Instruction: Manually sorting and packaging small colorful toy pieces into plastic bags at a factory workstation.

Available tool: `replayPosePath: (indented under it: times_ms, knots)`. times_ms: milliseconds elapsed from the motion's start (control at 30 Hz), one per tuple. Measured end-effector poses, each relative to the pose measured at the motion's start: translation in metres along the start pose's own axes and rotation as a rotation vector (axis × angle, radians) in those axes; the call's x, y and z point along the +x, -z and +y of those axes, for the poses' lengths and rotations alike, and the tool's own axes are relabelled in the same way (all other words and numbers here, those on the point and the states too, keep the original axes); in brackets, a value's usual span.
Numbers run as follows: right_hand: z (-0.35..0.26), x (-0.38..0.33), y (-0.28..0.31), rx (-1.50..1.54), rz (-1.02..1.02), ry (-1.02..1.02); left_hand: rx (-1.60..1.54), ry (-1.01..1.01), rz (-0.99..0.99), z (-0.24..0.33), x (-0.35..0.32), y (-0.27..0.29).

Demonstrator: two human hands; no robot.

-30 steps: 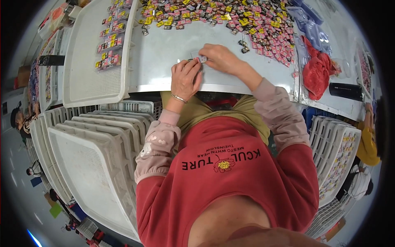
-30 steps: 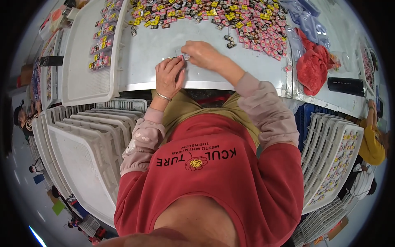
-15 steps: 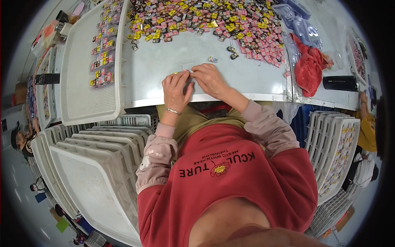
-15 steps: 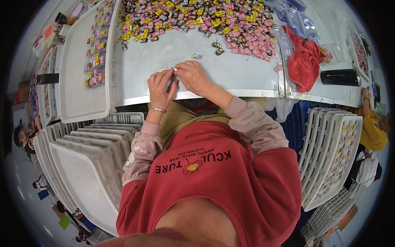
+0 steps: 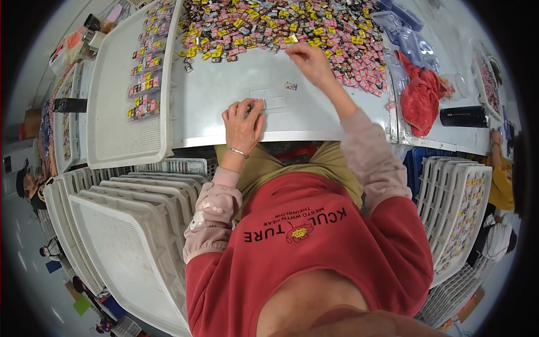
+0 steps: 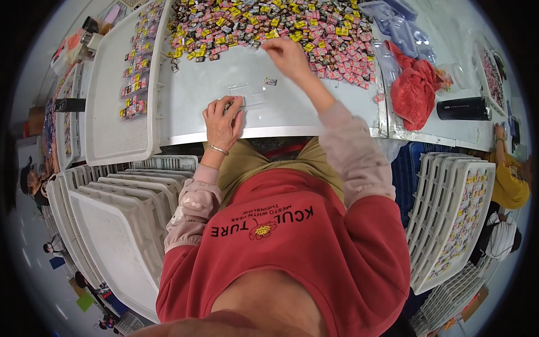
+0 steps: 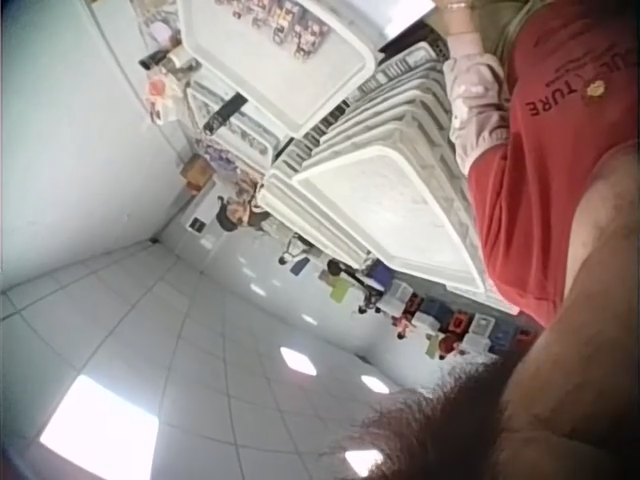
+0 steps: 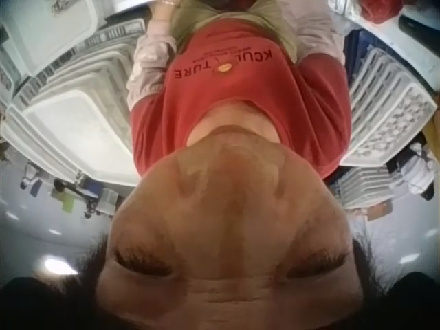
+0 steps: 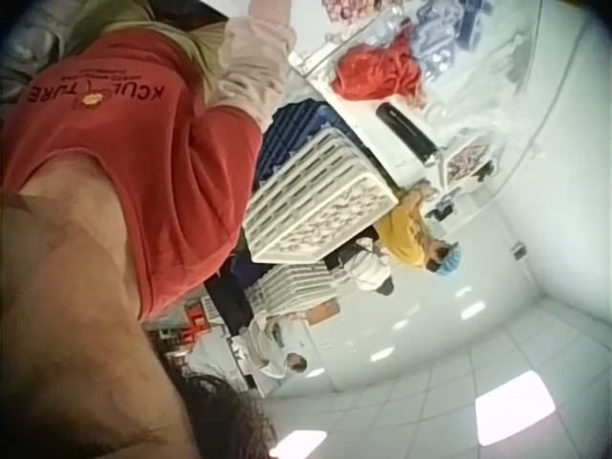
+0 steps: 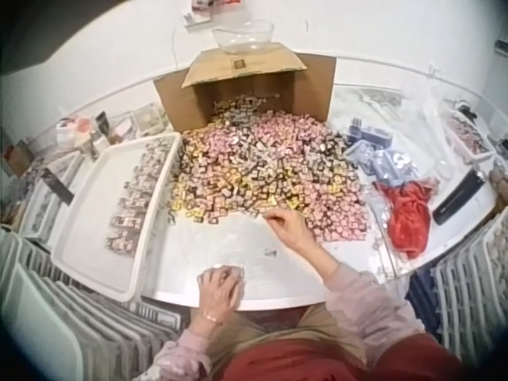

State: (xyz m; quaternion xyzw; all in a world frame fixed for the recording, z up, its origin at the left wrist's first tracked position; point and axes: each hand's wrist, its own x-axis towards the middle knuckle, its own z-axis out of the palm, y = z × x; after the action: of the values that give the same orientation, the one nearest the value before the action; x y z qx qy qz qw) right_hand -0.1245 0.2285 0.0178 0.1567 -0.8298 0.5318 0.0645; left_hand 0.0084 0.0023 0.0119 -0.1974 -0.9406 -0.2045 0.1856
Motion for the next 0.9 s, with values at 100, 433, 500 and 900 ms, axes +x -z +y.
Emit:
replayPosePath:
  times_ms: [100, 433, 500, 900]
  knots:
    - [0.014, 0.036, -0.005, -0.075, 0.038, 0.035, -0.029, 0.019, 0.065, -0.003, -0.002, -0.004]
    - [0.029, 0.040, -0.016, -0.580, -0.106, 0.414, -0.275, 0.255, 0.390, -0.018, -0.009, -0.011]
    - [0.026, 0.045, -0.009, -0.760, -0.259, 0.381, -0.297, 0.279, 0.396, -0.024, -0.010, -0.011]
    - [0.005, 0.018, 0.003, -0.527, -0.027, 0.301, -0.772, 0.498, 0.302, -0.041, -0.015, -0.003]
